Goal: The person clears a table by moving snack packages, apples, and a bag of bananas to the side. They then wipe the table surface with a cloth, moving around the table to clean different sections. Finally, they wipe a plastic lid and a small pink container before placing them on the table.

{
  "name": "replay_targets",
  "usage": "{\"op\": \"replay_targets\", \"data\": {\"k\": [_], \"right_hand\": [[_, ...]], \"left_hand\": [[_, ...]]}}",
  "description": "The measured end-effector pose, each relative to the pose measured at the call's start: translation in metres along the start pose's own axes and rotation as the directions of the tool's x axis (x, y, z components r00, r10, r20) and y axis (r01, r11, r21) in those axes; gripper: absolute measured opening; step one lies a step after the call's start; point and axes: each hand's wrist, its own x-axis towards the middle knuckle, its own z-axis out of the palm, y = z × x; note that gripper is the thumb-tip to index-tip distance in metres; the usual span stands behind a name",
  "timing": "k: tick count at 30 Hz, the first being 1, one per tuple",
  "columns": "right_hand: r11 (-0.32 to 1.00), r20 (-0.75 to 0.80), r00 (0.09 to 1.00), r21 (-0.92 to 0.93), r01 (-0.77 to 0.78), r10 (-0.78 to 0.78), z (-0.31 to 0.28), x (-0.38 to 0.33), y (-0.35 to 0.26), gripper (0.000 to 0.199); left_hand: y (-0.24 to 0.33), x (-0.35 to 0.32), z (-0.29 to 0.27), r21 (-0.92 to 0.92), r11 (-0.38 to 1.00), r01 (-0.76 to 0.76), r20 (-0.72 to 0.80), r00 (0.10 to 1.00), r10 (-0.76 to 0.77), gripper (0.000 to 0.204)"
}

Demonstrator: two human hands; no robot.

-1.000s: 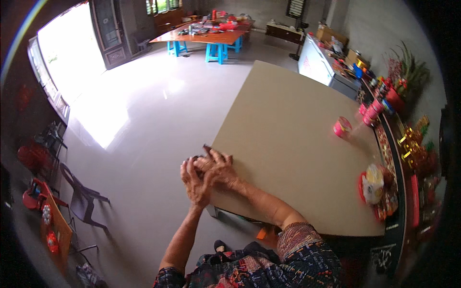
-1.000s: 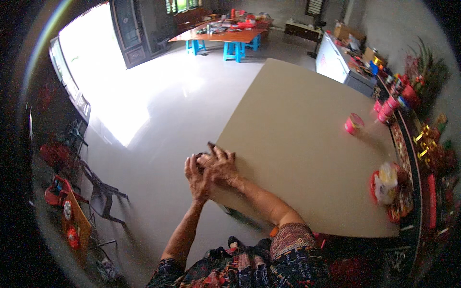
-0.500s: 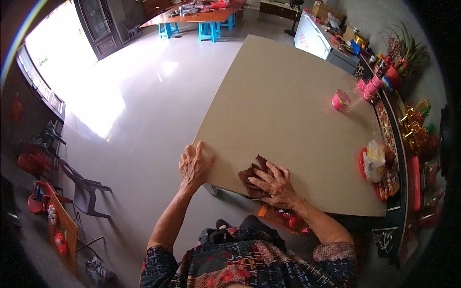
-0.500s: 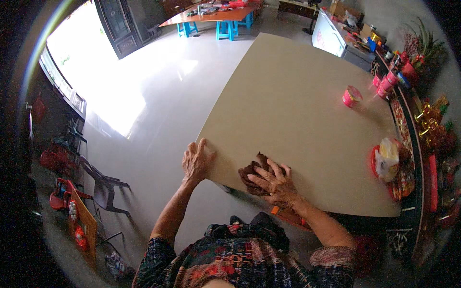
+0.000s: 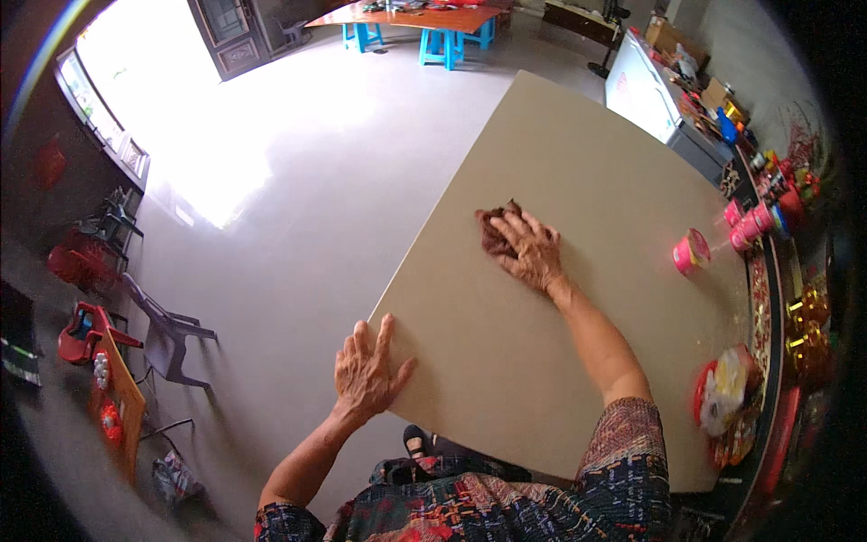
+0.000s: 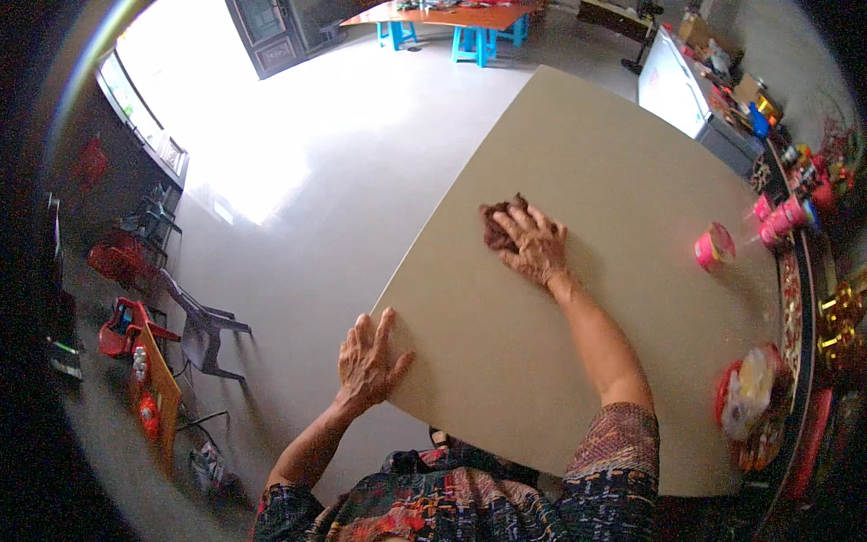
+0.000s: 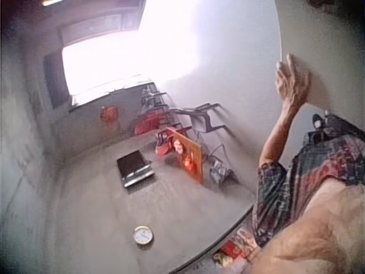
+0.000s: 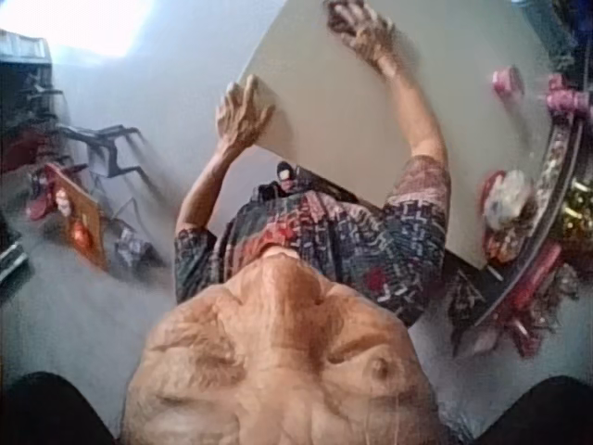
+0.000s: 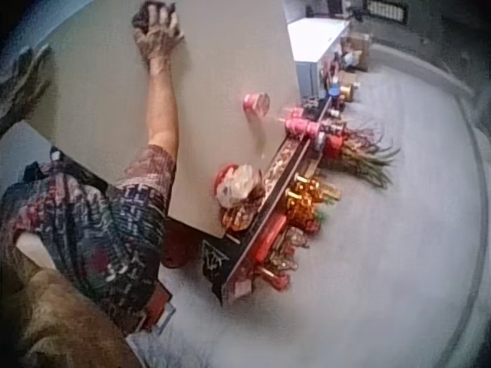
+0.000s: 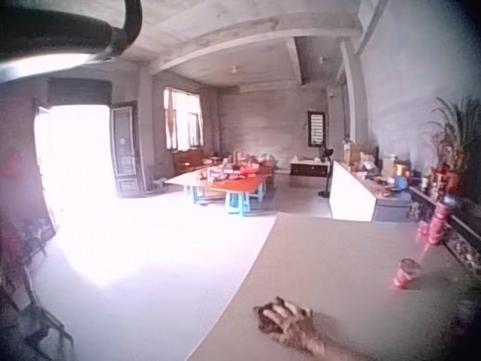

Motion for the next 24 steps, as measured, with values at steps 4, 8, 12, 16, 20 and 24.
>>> {"op": "replay_targets", "data": {"k": [4,8,12,16,20,24], "right_hand": [[0.985,0.017,0.985,0.009,-0.171,0.171,0.012,0.081,0.024,0.066],[0.946,-0.002,0.947,0.025,-0.322,0.322,0.019,0.141,0.035,0.06],[0.926,-0.025,0.926,0.019,-0.377,0.377,0.021,0.168,0.025,0.056],[0.98,-0.013,0.98,0.013,-0.197,0.197,0.026,0.147,-0.002,0.054],[0.999,-0.02,1.0,0.049,0.007,-0.006,0.018,0.088,-0.071,0.055],[0.998,-0.092,0.994,0.005,0.055,-0.054,0.014,0.01,-0.123,0.053]], "left_hand": [[0.0,0.0,-0.001,0.017,1.0,0.007,0.028,1.0,-0.007,0.078],[-0.002,-0.001,0.0,0.013,1.0,-0.013,0.039,0.999,0.013,0.081],[-0.003,-0.001,0.002,0.002,1.0,-0.016,0.027,0.999,0.016,0.079],[-0.003,0.002,-0.001,-0.006,1.0,-0.016,0.05,0.999,0.016,0.081],[-0.014,-0.001,0.003,-0.124,0.991,-0.041,-0.006,0.999,0.041,0.085],[-0.026,0.006,-0.001,-0.343,0.937,-0.071,0.088,0.99,0.107,0.088]]}}
